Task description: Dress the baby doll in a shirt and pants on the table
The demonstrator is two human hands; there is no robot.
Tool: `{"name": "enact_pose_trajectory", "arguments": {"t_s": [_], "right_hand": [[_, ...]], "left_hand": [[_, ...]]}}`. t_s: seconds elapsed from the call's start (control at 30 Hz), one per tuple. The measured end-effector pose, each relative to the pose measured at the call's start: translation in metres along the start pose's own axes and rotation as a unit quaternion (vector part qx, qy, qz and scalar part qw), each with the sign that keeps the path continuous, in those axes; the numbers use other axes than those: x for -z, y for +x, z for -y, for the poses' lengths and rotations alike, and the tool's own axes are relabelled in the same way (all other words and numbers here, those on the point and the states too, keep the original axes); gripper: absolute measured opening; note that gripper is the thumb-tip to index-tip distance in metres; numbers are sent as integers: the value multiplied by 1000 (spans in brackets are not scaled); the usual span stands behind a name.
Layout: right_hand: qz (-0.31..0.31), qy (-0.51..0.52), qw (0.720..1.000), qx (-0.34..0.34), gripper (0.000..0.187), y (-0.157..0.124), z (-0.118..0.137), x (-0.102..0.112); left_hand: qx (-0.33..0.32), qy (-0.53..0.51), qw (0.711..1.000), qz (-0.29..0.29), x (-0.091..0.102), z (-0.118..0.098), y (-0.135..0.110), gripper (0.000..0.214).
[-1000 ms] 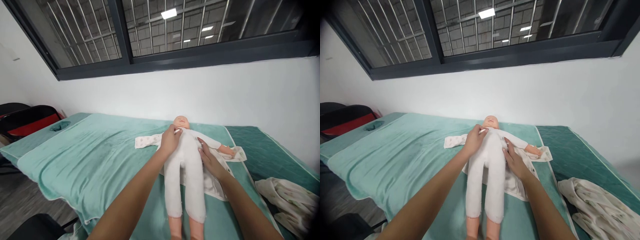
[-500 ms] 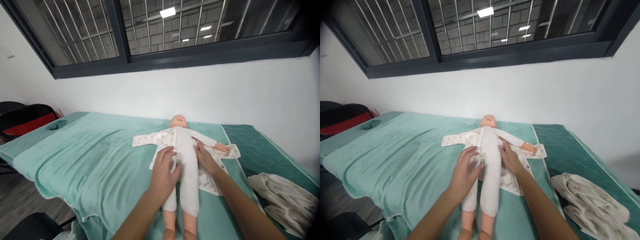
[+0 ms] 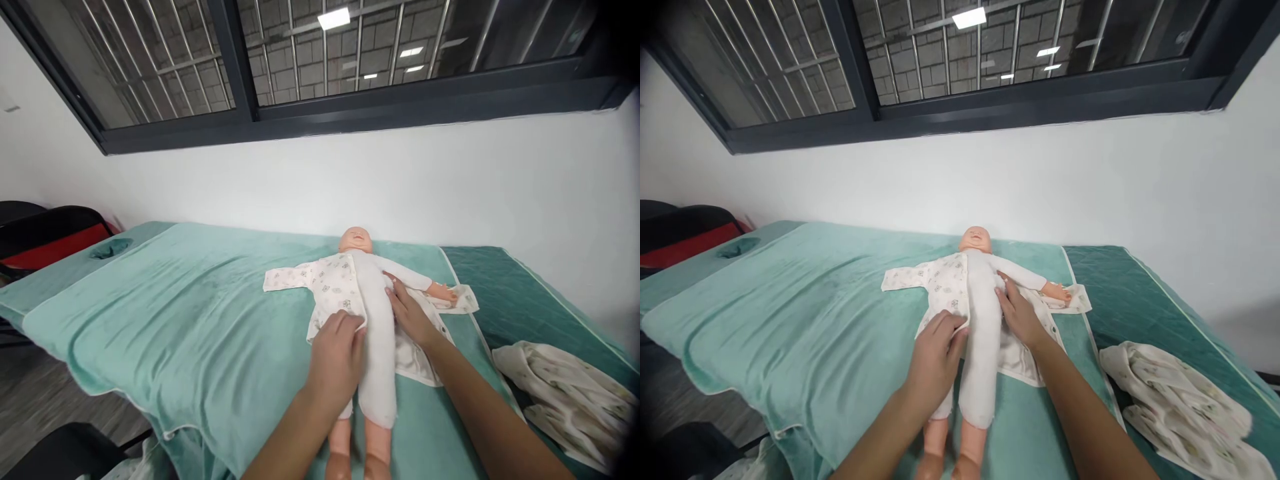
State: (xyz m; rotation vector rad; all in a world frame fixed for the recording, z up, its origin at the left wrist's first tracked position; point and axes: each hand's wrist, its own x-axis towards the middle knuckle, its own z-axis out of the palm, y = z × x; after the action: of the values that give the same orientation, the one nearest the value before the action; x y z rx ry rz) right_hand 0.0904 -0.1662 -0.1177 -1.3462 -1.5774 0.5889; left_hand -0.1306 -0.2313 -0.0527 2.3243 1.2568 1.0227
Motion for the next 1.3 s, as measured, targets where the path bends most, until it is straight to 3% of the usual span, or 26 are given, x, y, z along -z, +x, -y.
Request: {"name": "enact_pose_trajectory", "arguments": {"t_s": [0.13, 0.23, 0.3, 0.33, 0.43, 0.53, 0.7, 0.8, 0.93, 1.1, 1.23, 1.3], "right_hand": [[-1, -1, 1000, 4, 56, 0, 0, 1], [4, -3, 1000, -7, 57, 0, 0, 1], [4, -1, 1000, -5, 57, 0, 1, 2], [4, -1, 1000, -3, 57, 1, 1, 2], [2, -1, 1000, -7, 57, 1, 1, 2], [2, -1, 1000, -15, 57, 1, 0, 1], [9, -3, 1000, -18, 58, 2, 2, 2], [16, -14, 999, -24, 59, 0, 5, 2], [25, -33, 999, -14, 59, -2, 9, 2], [33, -41, 998, 21, 59, -2, 13, 1], [40, -33, 999, 12, 61, 0, 13, -1], [39, -29, 999, 9, 61, 0, 14, 0]], "left_hand": [[15, -105, 993, 46, 7, 0, 8, 19], [101, -173, 978, -56, 19, 35, 18, 20], [149, -122, 973, -130, 26, 69, 25, 20], [153, -80, 975, -137, 27, 87, 27, 20], [193, -1, 976, -104, 26, 128, 31, 36], [200, 37, 976, -76, 20, 145, 35, 48], [203, 188, 960, -38, 16, 147, 54, 64], [194, 204, 959, -24, 17, 148, 57, 64], [141, 140, 980, -17, 19, 139, 39, 53], [95, 56, 994, 26, 17, 107, 7, 45], [146, -90, 985, 7, 18, 88, -2, 41], [178, -111, 978, -17, 21, 85, 3, 40]]}}
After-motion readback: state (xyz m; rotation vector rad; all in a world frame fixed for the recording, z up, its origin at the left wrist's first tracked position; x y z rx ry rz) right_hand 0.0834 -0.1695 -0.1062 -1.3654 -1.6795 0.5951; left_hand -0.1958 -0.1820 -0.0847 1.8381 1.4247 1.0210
